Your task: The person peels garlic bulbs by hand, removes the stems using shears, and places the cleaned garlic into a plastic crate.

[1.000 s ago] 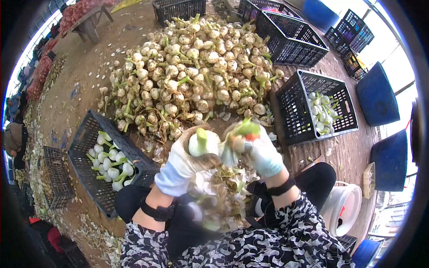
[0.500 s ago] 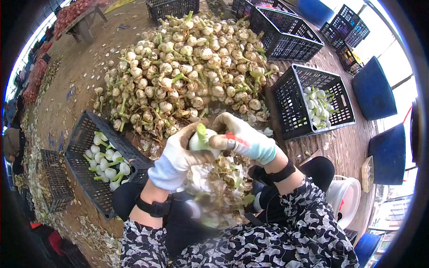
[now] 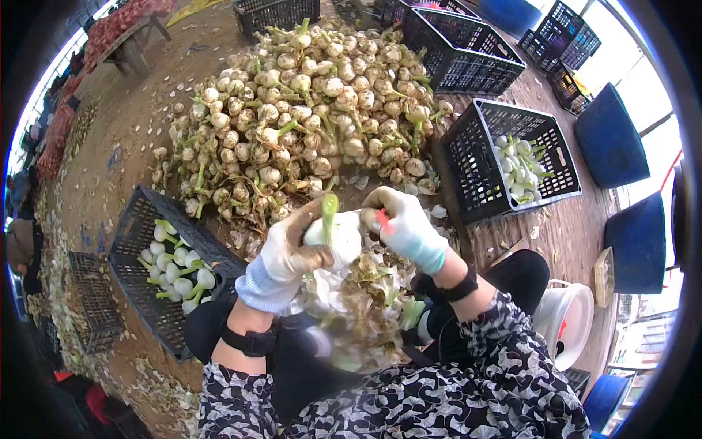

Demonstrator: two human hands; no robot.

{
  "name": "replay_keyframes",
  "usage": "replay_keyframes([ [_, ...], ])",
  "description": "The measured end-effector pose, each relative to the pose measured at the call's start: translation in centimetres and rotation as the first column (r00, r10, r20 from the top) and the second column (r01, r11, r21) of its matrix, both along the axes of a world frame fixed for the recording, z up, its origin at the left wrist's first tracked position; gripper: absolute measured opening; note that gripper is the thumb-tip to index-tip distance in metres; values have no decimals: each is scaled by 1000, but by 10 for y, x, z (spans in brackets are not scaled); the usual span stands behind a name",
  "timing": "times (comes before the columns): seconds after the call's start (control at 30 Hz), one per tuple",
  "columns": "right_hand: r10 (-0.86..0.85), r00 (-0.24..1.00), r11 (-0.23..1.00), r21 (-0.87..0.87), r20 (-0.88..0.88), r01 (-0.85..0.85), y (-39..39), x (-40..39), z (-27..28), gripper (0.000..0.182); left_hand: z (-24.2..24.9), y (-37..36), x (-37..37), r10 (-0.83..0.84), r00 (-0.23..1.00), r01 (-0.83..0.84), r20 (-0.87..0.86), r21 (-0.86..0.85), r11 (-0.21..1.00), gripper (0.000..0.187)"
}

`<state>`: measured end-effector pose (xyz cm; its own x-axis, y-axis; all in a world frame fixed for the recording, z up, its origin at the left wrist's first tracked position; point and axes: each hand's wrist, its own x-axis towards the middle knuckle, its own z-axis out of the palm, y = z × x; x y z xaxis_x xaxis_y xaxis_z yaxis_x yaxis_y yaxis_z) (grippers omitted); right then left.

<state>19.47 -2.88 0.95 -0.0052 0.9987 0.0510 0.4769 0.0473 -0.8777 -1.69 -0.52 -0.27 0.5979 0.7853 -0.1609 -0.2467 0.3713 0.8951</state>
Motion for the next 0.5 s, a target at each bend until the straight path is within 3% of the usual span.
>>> replay_keyframes([
  [0.03, 55, 990, 981, -175, -132, -78, 0, 6, -1, 20, -6, 1, 1, -32, 998, 29, 45, 68, 997, 87],
  [0.07, 57, 990, 983, -167, -132, -79, 1, 9, 0, 20, -8, 4, 1, -62, 994, 50, 89, 135, 990, 86],
  [0.1, 9, 848, 942, -279, -530, -184, -3, 7, 8, 27, -4, 3, -1, -95, 995, 97, -18, 128, 987, 89],
  [0.13, -103, 561, 886, -332, -822, -323, -6, 5, 14, 35, -3, 2, -2, -92, 996, 94, -21, 122, 988, 89],
  [0.17, -58, 478, 880, -271, -876, -390, -8, 3, 20, 51, 0, 2, -2, -70, 996, 69, 62, 25, 997, 90],
  [0.2, -54, 476, 882, -266, -878, -390, -7, 0, 16, 51, 2, 4, -1, -42, 989, 52, 141, -67, 996, 90],
  [0.23, -4, 539, 912, -224, -842, -343, -4, -6, 7, 48, 1, 3, 6, 30, 997, -40, 73, 134, 990, 88],
  [0.27, 40, 599, 938, -176, -800, -297, 0, -12, -3, 46, 2, 3, 10, 26, 997, -35, 68, 141, 989, 88],
  [0.33, -32, 792, 991, -124, -610, -56, -2, -24, -8, 30, 3, 3, 12, 287, 948, -207, -135, 423, 882, 72],
  [0.37, -23, 822, 999, 19, -569, 41, 3, -31, -13, 27, -38, 26, 8, 232, 956, -236, 182, 0, 972, 58],
  [0.4, -31, 848, 980, 153, -529, 131, 2, -39, -16, 26, -24, 20, 16, 314, 936, -309, 159, -57, 950, 41],
  [0.47, 5, 999, 842, 539, -35, 15, -1, -49, -16, 25, -27, 19, 9, 251, 962, -239, 104, -111, 964, 48],
  [0.5, 25, 996, 858, 512, -89, 24, -10, -59, -8, 24, -1, 11, 16, 366, 923, -305, 116, -356, 883, 42],
])
